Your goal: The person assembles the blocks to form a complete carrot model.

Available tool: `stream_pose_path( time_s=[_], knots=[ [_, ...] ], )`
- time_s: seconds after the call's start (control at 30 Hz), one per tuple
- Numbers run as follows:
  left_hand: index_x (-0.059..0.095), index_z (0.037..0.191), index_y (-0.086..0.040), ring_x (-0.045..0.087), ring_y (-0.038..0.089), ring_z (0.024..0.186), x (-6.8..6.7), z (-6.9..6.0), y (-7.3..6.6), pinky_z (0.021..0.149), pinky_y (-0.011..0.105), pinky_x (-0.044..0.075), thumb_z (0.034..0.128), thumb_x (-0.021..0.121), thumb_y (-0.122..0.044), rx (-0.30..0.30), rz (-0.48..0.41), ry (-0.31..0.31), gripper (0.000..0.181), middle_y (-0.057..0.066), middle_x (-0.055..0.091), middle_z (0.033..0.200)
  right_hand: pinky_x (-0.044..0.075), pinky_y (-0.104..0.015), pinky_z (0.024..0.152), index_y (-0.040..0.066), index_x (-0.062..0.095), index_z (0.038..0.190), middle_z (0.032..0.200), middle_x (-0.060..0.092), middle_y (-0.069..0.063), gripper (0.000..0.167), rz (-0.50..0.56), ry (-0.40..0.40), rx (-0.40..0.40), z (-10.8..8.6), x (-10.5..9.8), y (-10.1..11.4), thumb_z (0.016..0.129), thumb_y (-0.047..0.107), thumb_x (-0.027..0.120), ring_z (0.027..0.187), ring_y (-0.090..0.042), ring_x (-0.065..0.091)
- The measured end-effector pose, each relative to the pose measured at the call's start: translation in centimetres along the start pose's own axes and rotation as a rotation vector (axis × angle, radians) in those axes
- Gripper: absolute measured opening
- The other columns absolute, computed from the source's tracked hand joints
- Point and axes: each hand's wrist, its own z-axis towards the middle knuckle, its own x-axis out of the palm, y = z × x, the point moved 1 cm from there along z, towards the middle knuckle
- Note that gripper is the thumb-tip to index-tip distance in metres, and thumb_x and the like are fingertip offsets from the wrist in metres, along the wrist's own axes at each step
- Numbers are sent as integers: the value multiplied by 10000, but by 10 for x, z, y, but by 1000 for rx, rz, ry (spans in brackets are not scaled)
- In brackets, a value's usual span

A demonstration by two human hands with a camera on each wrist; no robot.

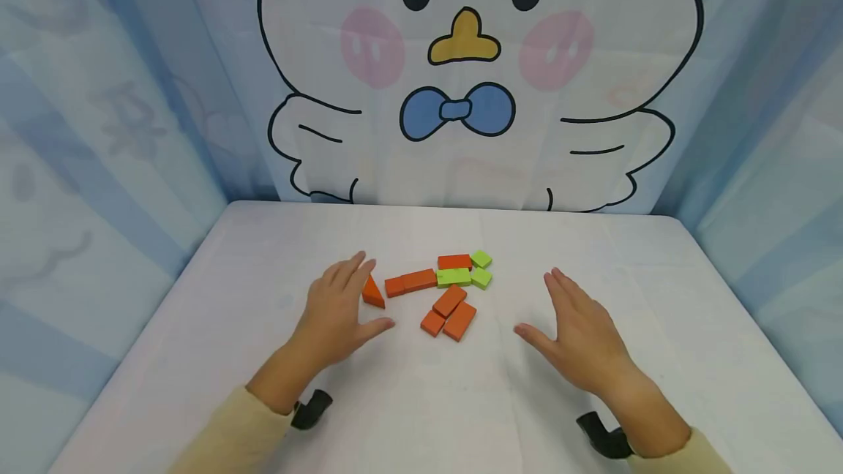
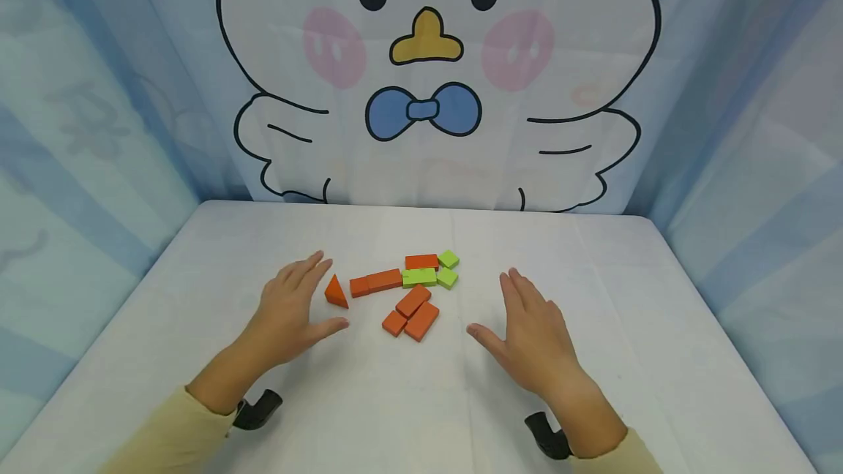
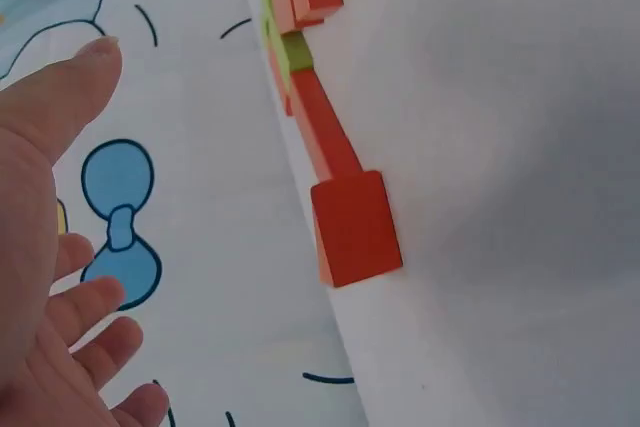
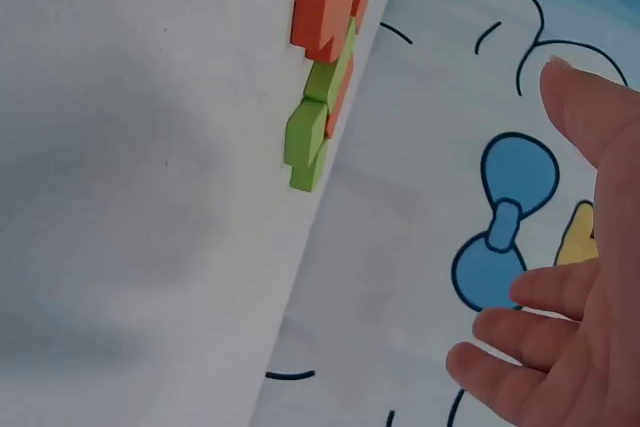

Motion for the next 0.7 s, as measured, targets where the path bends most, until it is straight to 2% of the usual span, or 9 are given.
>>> stream_pose_path(
  time_s=[0.27, 0.43, 0.57, 0.7],
  knots=[
    [416, 1518, -110, 398, 299, 1363, 24, 22, -28, 1091, 525, 350, 791, 852, -428, 86, -176, 141, 904, 64, 460, 1506, 347, -621, 1057, -81, 358, 1477, 1496, 406, -276, 861, 117, 23, -4, 9, 16, 2, 895, 431, 733, 1347, -461, 401],
    [446, 1505, -157, 412, 255, 1345, 39, 42, -37, 1088, 494, 353, 774, 858, -454, 141, -156, 206, 890, 4, 524, 1442, 374, -599, 1049, -51, 389, 1473, 1469, 451, -249, 860, 167, 51, -3, 15, 26, 5, 870, 438, 762, 1329, -437, 430],
    [463, 1494, -188, 392, 236, 1363, 47, 57, -43, 1098, 476, 335, 786, 851, -446, 157, -135, 269, 847, -22, 546, 1416, 391, -599, 1034, -35, 403, 1473, 1462, 462, -241, 871, 202, 88, -10, 21, 33, 10, 858, 463, 768, 1322, -430, 441],
    [479, 1490, -186, 376, 239, 1386, 54, 66, -47, 1116, 484, 312, 809, 843, -407, 171, -148, 328, 803, -40, 543, 1425, 391, -586, 1041, -28, 410, 1476, 1463, 468, -225, 875, 237, 120, -15, 28, 43, 13, 849, 457, 780, 1328, -415, 444]
  ],
)
